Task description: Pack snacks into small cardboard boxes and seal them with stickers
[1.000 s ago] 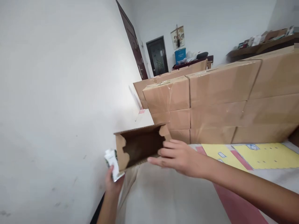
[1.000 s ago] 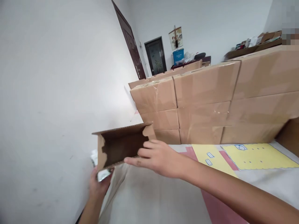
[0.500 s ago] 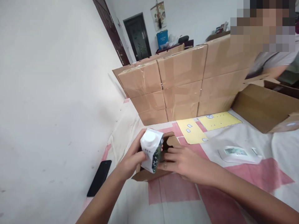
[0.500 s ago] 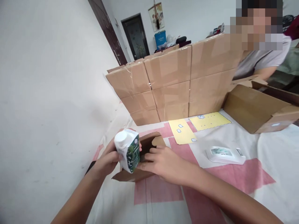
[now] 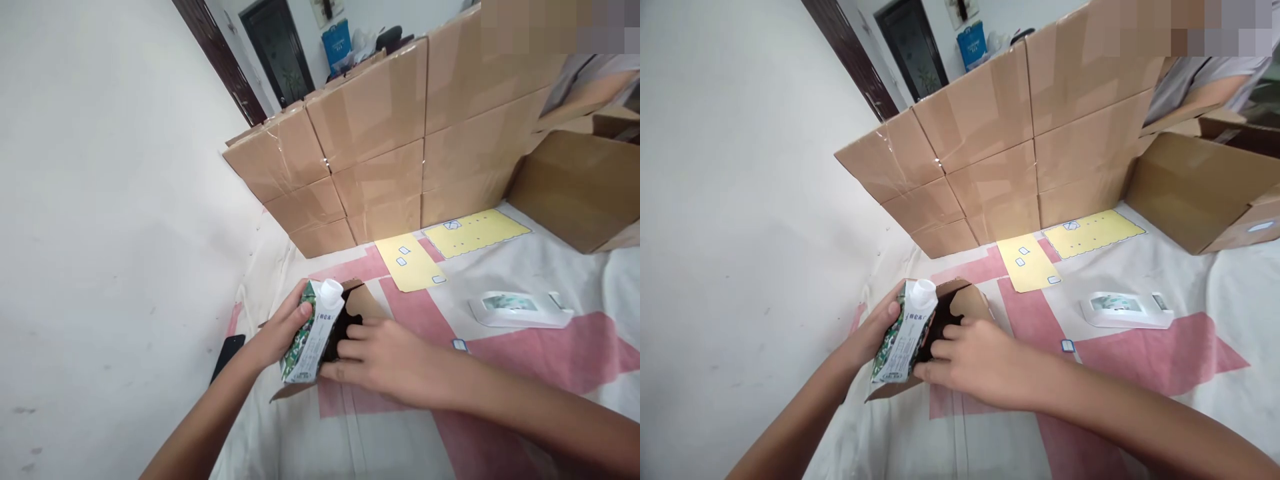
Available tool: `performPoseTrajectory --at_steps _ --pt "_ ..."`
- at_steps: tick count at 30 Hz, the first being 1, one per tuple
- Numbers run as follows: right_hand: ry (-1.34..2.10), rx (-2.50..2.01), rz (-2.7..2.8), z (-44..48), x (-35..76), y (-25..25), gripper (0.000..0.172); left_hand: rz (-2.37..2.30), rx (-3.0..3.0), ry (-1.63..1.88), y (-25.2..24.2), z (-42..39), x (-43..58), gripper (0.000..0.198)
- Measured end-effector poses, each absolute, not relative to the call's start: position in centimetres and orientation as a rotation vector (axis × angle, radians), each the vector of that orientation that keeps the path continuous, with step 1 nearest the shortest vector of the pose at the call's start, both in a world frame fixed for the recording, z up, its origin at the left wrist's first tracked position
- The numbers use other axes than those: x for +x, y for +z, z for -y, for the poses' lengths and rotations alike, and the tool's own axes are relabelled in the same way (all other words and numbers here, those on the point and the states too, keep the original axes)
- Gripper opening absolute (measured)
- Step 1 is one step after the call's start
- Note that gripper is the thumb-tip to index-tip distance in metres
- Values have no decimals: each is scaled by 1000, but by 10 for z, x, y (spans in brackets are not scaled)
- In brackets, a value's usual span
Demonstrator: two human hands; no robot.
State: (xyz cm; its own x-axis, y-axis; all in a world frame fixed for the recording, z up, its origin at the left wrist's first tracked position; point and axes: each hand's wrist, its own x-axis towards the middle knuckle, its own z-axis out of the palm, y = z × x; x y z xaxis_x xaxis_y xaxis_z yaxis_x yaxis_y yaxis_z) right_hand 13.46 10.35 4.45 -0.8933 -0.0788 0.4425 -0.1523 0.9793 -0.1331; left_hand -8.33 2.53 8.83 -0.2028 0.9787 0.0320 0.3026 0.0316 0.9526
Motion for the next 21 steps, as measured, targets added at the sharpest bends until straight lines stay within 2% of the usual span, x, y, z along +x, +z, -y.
performPoseTrajectory --at_steps 3,6,8,13,16,18,21 --pt "161 141 2665 -105 132 40 42 -1659 1584 978 98 -26 -95 45" --pt "107 126 2643 -105 128 36 42 -1737 1871 745 96 -26 -103 66" --pt "87 112 2630 -104 126 35 41 -1728 2070 509 87 -26 -104 68" --pt "41 103 2630 -103 124 36 38 -1798 2353 -35 60 -40 -97 25" --pt "-10 102 2603 -102 124 38 34 -1754 2317 -387 56 -57 -84 25" --pt "-50 86 2585 -101 123 37 35 -1762 2277 -400 58 -69 -77 28" --pt "-103 57 2587 -99 121 34 39 -1672 2165 -223 62 -82 -71 30"
